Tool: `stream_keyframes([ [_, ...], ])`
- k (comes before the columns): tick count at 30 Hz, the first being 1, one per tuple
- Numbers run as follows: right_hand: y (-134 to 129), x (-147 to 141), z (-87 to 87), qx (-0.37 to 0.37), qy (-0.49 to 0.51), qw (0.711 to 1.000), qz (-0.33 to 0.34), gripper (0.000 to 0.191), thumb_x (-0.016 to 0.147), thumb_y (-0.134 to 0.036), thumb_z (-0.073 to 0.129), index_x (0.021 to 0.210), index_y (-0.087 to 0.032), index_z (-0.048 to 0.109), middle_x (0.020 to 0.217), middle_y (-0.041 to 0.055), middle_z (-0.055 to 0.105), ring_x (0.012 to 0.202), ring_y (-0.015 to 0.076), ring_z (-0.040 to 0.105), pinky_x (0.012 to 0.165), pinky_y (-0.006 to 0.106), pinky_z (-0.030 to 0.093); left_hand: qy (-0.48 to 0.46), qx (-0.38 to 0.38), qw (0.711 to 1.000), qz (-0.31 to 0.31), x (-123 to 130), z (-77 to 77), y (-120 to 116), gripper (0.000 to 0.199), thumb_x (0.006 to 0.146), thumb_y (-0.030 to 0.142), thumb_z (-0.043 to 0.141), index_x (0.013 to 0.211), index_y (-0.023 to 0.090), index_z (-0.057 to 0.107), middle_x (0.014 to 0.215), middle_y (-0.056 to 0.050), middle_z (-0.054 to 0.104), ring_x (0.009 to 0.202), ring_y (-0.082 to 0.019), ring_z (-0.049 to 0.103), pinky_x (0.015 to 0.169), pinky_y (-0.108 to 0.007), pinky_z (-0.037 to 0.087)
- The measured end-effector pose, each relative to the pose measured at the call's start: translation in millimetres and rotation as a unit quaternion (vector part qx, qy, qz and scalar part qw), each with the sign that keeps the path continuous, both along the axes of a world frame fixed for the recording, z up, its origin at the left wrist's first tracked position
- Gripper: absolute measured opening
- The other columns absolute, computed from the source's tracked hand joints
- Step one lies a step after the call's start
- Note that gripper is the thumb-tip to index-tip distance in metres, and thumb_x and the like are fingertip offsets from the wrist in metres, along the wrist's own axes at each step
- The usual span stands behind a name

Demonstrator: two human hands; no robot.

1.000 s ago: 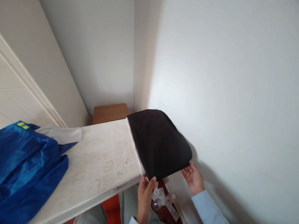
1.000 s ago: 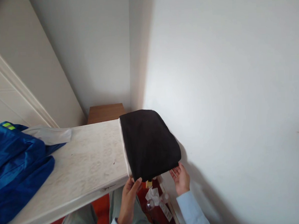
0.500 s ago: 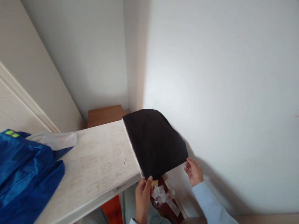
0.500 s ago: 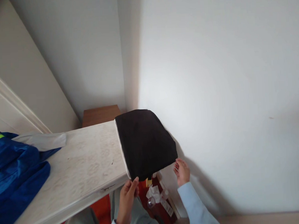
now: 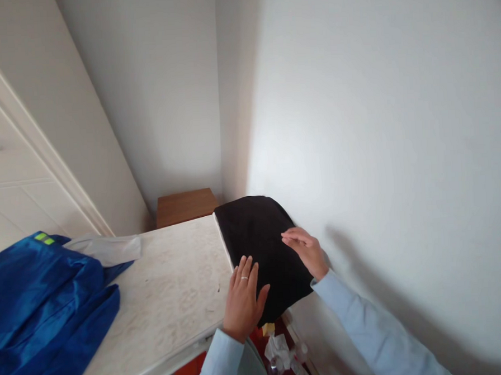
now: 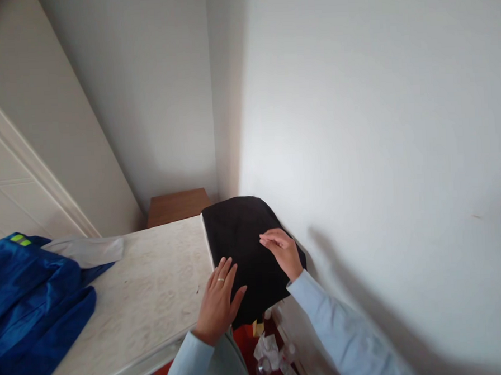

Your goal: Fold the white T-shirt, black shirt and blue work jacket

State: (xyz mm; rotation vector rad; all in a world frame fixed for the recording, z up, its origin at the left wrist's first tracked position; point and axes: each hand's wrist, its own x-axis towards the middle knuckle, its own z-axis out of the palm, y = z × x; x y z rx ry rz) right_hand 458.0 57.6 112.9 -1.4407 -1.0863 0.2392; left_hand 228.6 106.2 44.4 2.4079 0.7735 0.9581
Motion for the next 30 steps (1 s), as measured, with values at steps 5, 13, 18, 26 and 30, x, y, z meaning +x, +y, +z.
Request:
stream_keyframes([
  [5,114.9,48.8,5.8,-0.172,-0.204,0.964,-0.019,0.041,0.100,-0.047,0.054,0.125,-0.021,0.072,0.137,0.0121,0.066,0.128,0.0253,0.059,0.113,0.041,0.045,0.115,0.051,0.991,-0.056,3.3,-25.8,18.8,0.053,0.097,0.039,0.060,0.145,0.017,0.058,0.157,-0.018,0.049,0.151,-0.035,0.039,0.122,-0.059,0.035],
  [13,189.9,84.6,-55.7,-0.359,-0.234,0.898,-0.104,0.053,0.096,-0.032,0.059,0.138,0.000,0.059,0.154,0.0325,0.046,0.147,0.0391,0.041,0.121,0.053,0.028,0.126,0.014,0.991,-0.046,-3.7,-31.7,9.5,0.058,0.098,0.046,0.058,0.151,0.021,0.053,0.160,-0.014,0.045,0.151,-0.034,0.039,0.125,-0.058,0.031],
  [18,184.2,92.0,-86.1,-0.377,-0.272,0.879,-0.108,0.056,0.100,-0.035,0.046,0.140,0.001,0.056,0.153,0.0326,0.047,0.149,0.0385,0.038,0.121,0.051,0.026,0.119,-0.056,0.989,-0.072,-4.0,-29.9,8.6,0.066,0.097,0.056,0.056,0.154,0.022,0.049,0.163,-0.014,0.039,0.154,-0.033,0.032,0.128,-0.056,0.023],
  [26,199.3,130.1,-127.9,-0.378,-0.377,0.834,-0.136,0.066,0.096,-0.047,0.035,0.135,-0.002,0.063,0.141,0.0293,0.060,0.135,0.0370,0.055,0.115,0.047,0.038,0.030,-0.162,0.981,-0.097,-19.6,-31.3,18.7,0.059,0.090,0.053,0.069,0.144,0.030,0.062,0.152,-0.010,0.057,0.146,-0.032,0.047,0.125,-0.050,0.033],
  [30,203.8,146.2,-143.2,-0.354,-0.355,0.856,-0.129,0.076,0.091,-0.056,0.030,0.133,-0.003,0.066,0.136,0.0301,0.063,0.134,0.0407,0.056,0.114,0.050,0.041,-0.045,-0.164,0.984,0.053,-77.8,-8.4,32.6,0.047,0.094,0.042,0.063,0.139,0.030,0.066,0.153,-0.011,0.057,0.145,-0.030,0.049,0.119,-0.047,0.043],
])
